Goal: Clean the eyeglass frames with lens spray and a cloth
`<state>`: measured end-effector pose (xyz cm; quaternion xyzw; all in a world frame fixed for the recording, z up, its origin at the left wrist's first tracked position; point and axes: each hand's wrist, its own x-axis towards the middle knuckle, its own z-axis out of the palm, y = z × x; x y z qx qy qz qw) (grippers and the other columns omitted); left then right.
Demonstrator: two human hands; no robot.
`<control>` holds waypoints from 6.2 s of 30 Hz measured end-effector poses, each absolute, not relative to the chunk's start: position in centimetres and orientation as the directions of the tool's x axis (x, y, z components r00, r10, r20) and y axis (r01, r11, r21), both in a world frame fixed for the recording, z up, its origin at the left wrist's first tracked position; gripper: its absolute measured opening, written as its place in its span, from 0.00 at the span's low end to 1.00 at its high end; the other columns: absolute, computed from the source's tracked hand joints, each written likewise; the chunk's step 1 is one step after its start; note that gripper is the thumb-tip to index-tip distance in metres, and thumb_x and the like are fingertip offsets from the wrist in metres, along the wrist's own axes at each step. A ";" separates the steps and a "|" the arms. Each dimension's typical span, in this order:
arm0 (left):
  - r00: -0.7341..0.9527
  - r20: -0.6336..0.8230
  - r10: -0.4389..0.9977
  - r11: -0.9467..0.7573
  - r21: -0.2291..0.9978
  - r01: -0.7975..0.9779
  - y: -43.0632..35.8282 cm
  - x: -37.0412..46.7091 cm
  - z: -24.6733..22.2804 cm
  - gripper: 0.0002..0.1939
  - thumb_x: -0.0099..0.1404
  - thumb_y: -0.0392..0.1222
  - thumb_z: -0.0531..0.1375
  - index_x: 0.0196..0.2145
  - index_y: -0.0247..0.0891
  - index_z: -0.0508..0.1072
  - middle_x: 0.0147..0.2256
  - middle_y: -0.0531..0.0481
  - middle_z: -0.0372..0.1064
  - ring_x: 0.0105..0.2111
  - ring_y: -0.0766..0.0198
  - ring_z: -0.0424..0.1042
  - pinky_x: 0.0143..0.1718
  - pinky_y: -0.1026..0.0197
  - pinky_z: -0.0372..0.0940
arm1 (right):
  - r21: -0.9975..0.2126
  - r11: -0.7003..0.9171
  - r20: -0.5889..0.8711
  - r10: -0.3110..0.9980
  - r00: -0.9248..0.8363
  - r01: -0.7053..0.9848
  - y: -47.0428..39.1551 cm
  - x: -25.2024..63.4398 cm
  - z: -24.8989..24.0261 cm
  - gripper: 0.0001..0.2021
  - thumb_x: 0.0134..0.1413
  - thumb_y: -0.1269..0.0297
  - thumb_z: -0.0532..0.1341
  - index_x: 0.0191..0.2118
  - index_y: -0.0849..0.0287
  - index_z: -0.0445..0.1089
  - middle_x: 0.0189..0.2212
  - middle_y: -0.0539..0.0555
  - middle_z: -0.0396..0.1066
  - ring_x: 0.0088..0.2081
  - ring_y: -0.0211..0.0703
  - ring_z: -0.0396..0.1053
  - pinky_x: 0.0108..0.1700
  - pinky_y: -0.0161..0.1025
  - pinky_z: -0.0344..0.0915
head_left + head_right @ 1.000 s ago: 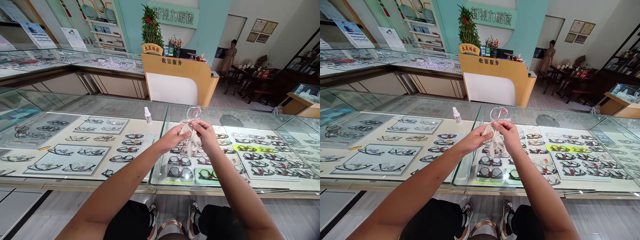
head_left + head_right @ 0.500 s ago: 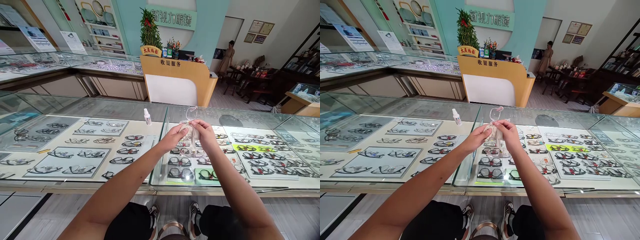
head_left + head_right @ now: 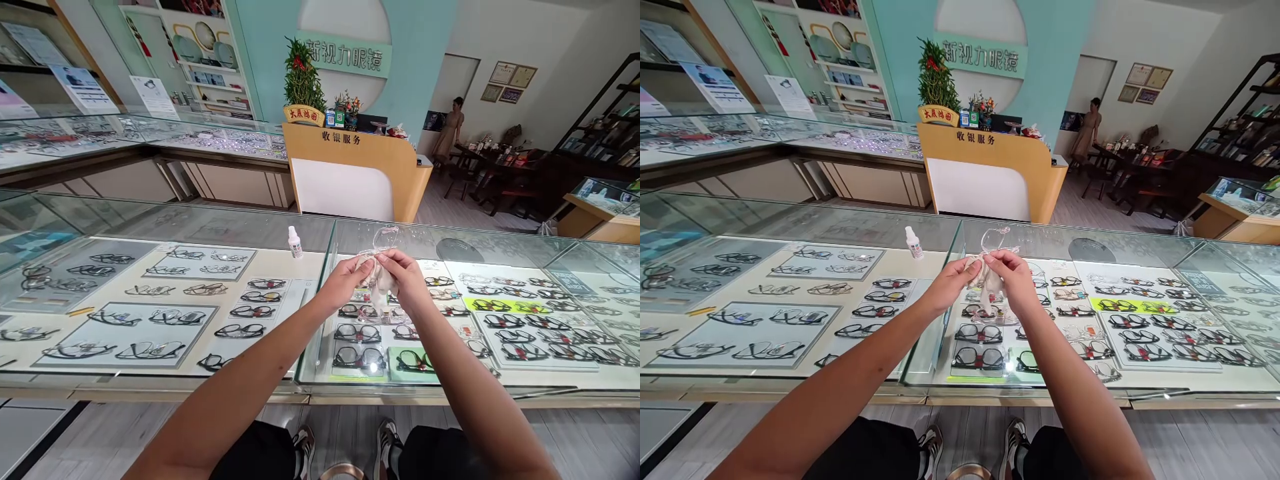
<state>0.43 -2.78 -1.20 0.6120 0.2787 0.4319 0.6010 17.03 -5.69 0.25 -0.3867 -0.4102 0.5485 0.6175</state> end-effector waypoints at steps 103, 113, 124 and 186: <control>0.246 0.752 0.612 -0.789 0.555 0.264 -3.6 -0.5 -2.9 0.06 0.72 0.40 0.61 0.40 0.44 0.79 0.46 0.42 0.84 0.48 0.53 0.82 0.51 0.54 0.73 | -0.839 0.003 -0.048 0.996 0.078 -0.545 -5.7 17.5 0.8 0.19 0.43 0.47 0.80 0.33 0.53 0.78 0.21 0.45 0.62 0.24 0.36 0.54 0.29 0.38 0.55; 0.269 0.726 0.633 -0.768 0.633 0.100 -4.0 -0.8 -2.6 0.01 0.73 0.41 0.61 0.41 0.45 0.74 0.55 0.41 0.82 0.62 0.50 0.77 0.66 0.44 0.68 | -0.918 0.045 0.007 0.995 0.096 -0.393 -6.0 16.8 -0.1 0.20 0.44 0.50 0.79 0.23 0.55 0.72 0.19 0.44 0.52 0.25 0.35 0.45 0.29 0.38 0.48; 0.130 0.390 0.912 -0.368 0.916 -0.162 -3.0 -1.2 1.0 0.22 0.56 0.50 0.78 0.42 0.41 0.76 0.35 0.51 0.78 0.35 0.61 0.76 0.39 0.61 0.70 | -0.763 0.518 0.598 0.793 0.116 0.386 -7.6 17.8 1.8 0.07 0.62 0.58 0.70 0.44 0.48 0.85 0.28 0.50 0.69 0.33 0.44 0.62 0.41 0.46 0.62; 0.443 0.230 0.867 -0.147 0.966 -0.213 -1.8 -2.2 1.2 0.26 0.56 0.55 0.77 0.44 0.39 0.73 0.35 0.51 0.75 0.34 0.62 0.73 0.37 0.61 0.67 | -0.983 -0.084 -0.051 0.979 -0.195 -0.166 -5.4 18.0 0.2 0.19 0.42 0.47 0.79 0.33 0.57 0.82 0.30 0.51 0.73 0.31 0.39 0.55 0.36 0.41 0.50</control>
